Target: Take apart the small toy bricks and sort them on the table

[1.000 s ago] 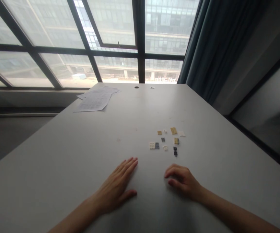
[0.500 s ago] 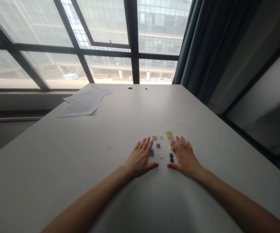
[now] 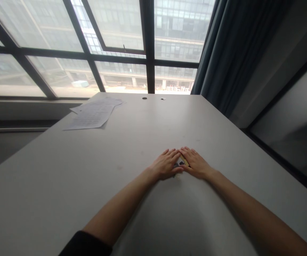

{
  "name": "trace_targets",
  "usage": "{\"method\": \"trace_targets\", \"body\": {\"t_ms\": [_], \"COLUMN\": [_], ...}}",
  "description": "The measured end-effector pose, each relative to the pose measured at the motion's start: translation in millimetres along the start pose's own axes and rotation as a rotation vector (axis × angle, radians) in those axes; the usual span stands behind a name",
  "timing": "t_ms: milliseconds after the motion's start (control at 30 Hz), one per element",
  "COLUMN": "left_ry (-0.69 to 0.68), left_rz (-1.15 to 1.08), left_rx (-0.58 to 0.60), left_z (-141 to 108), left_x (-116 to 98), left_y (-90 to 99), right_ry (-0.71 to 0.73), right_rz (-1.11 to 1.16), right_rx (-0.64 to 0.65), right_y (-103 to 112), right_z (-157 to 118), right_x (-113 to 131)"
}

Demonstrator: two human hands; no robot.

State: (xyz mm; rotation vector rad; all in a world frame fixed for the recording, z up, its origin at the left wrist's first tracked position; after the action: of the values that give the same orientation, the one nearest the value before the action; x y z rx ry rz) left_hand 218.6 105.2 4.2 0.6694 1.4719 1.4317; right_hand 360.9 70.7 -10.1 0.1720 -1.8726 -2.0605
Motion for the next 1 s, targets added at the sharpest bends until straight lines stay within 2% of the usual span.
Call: {"method": "trace_targets", "body": {"t_ms": [100, 200, 333, 533, 633, 733, 833, 900, 1000], "left_ry": [0.047, 0.108, 0.260, 0.611, 0.656, 0.674, 0.712, 0.698, 0.636], "left_rz": [0.004, 0.009, 0.007, 0.029, 0.056, 0.097, 0.137, 0.154, 0.159], "left_rx": [-0.010, 0.004, 0.034, 0.017, -0.001, -0.001, -0.004, 0.003, 0.019], "left_z": [-21.0, -54.7, -110.7, -193.3, -228.3, -256.4, -272.5, -272.5, -258.2], "left_x": [10.2, 20.0, 24.2, 34.4, 41.0, 48.1, 58.3, 65.7, 76.3], "left_y": [5.3, 10.5, 14.3, 26.3, 35.7, 41.7, 44.4, 44.6, 45.7], "right_ry": [0.039, 0.096, 0.190, 0.379, 0.444, 0.480, 0.431, 0.362, 0.311], "right_rz": [0.047, 0.093, 0.165, 0.315, 0.445, 0.572, 0.500, 0.358, 0.191], "right_rx": [-0.019, -0.017, -0.028, -0.019, 0.018, 0.072, -0.016, -0.085, -0.087], "right_y": [-3.2, -9.5, -20.0, -35.1, -30.4, -17.8, -6.0, -6.6, -20.9], "right_z": [16.0, 35.2, 63.5, 108.5, 123.4, 119.4, 87.9, 55.5, 13.6], "right_x": [19.6, 51.1, 105.4, 199.6, 230.9, 232.0, 202.8, 179.4, 161.2]}}
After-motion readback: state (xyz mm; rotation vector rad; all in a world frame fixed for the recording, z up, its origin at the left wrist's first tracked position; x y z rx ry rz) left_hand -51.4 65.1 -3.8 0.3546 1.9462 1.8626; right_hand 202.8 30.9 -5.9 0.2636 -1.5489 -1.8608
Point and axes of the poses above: each hand's wrist, its own z-axis towards the middle knuckle, its own y-axis out of the back of the hand, x = y × z, the point moved 5 cm from there along z, towards the middle knuckle
